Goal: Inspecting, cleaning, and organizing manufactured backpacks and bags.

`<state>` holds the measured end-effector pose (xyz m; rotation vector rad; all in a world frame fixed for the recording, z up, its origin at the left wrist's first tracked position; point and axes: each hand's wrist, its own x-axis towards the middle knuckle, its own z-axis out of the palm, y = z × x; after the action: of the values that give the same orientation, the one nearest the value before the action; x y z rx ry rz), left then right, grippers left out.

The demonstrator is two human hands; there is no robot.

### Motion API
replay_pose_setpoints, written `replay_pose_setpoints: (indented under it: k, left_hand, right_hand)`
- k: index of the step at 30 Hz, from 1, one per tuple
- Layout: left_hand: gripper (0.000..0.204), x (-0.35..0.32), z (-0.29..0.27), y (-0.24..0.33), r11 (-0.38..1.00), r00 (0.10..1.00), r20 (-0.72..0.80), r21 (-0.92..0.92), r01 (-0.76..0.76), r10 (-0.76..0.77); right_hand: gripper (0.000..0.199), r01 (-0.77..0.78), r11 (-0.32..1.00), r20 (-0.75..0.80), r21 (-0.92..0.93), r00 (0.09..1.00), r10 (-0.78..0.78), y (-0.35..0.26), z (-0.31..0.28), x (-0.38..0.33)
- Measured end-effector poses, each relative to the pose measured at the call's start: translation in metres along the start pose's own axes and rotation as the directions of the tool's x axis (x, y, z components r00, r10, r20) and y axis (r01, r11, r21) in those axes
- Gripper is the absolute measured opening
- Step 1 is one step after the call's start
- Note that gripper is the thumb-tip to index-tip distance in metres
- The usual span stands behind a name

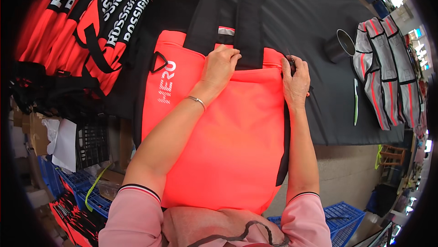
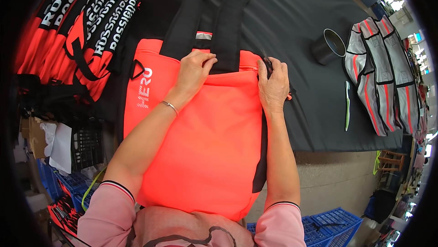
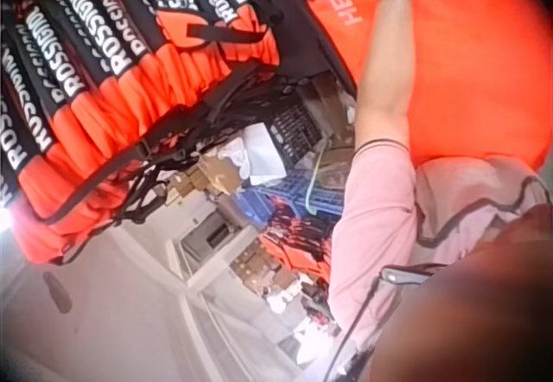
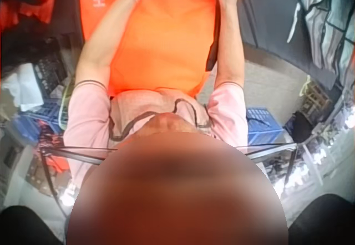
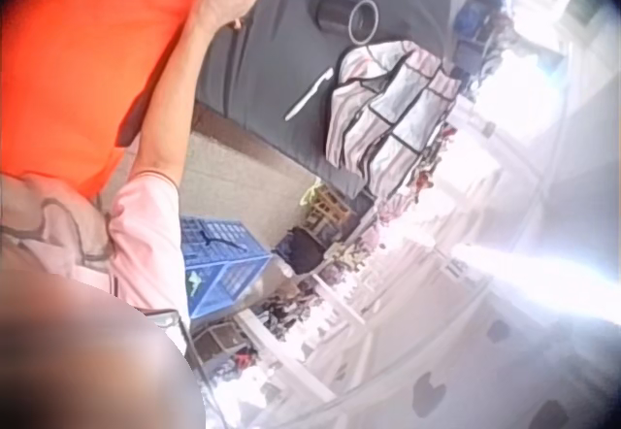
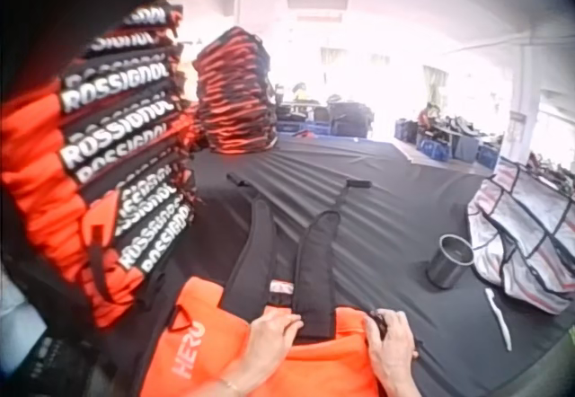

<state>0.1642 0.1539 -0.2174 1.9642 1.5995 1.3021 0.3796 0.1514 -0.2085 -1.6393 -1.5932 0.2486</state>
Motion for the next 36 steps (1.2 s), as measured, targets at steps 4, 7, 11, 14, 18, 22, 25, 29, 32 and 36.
replay_pose_setpoints:
  k: [4, 7, 11, 14, 18, 22, 25, 29, 32, 36]
  left_hand:
    - [0.012, 0.006, 0.006, -0.004, 1.000, 0.999, 0.049, 0.025, -0.019, 0.017]
    - [0.013, 0.005, 0.010, -0.005, 0.974, 0.988, 0.149, 0.226, -0.004, -0.031]
    - [0.009, -0.001, 0.008, -0.009, 0.992, 0.997, 0.065, 0.125, 0.034, -0.043]
    - [0.008, -0.004, 0.005, -0.010, 0.993, 0.994, 0.036, 0.054, 0.106, -0.108]
    - [0.009, -0.005, 0.006, -0.011, 0.992, 0.992, -0.003, 0.002, 0.127, -0.127]
    - [0.009, -0.004, 0.007, -0.009, 0.987, 0.986, -0.026, -0.007, 0.162, -0.162]
    - [0.010, -0.003, 0.007, -0.008, 0.988, 0.987, -0.038, 0.010, 0.155, -0.155]
    - [0.010, -0.004, 0.008, -0.008, 0.990, 0.989, -0.049, 0.012, 0.138, -0.137]
    - [0.009, -0.006, 0.012, -0.010, 0.990, 0.989, -0.049, 0.016, 0.143, -0.142]
    - [0.008, -0.004, 0.010, -0.009, 0.986, 0.986, -0.017, 0.026, 0.165, -0.165]
  right_hand:
    - [0.029, -0.012, 1.000, 0.012, -0.011, 1.000, 0.013, 0.003, 0.001, 0.001]
    - [0.029, -0.005, 1.000, 0.020, -0.014, 1.000, 0.005, 0.004, 0.001, 0.001]
    - [0.030, 0.011, 0.998, 0.002, 0.069, 1.000, -0.011, 0.000, -0.001, 0.002]
    - [0.030, 0.123, 0.986, -0.062, 0.109, 0.991, -0.117, -0.011, -0.005, 0.009]
    - [0.030, 0.470, 0.883, 0.027, -0.022, 0.883, -0.469, -0.034, -0.009, 0.025]
    - [0.021, 0.641, 0.763, 0.267, -0.084, 0.752, -0.602, -0.056, 0.002, 0.040]
    - [0.019, 0.703, 0.707, 0.379, -0.077, 0.677, -0.631, -0.060, 0.009, 0.046]
    - [0.017, 0.719, 0.691, 0.456, -0.078, 0.642, -0.617, -0.059, 0.017, 0.047]
    - [0.015, 0.772, 0.629, 0.368, -0.094, 0.614, -0.699, -0.060, 0.026, 0.045]
    - [0.015, 0.787, 0.599, 0.395, -0.148, 0.602, -0.693, -0.059, 0.026, 0.046]
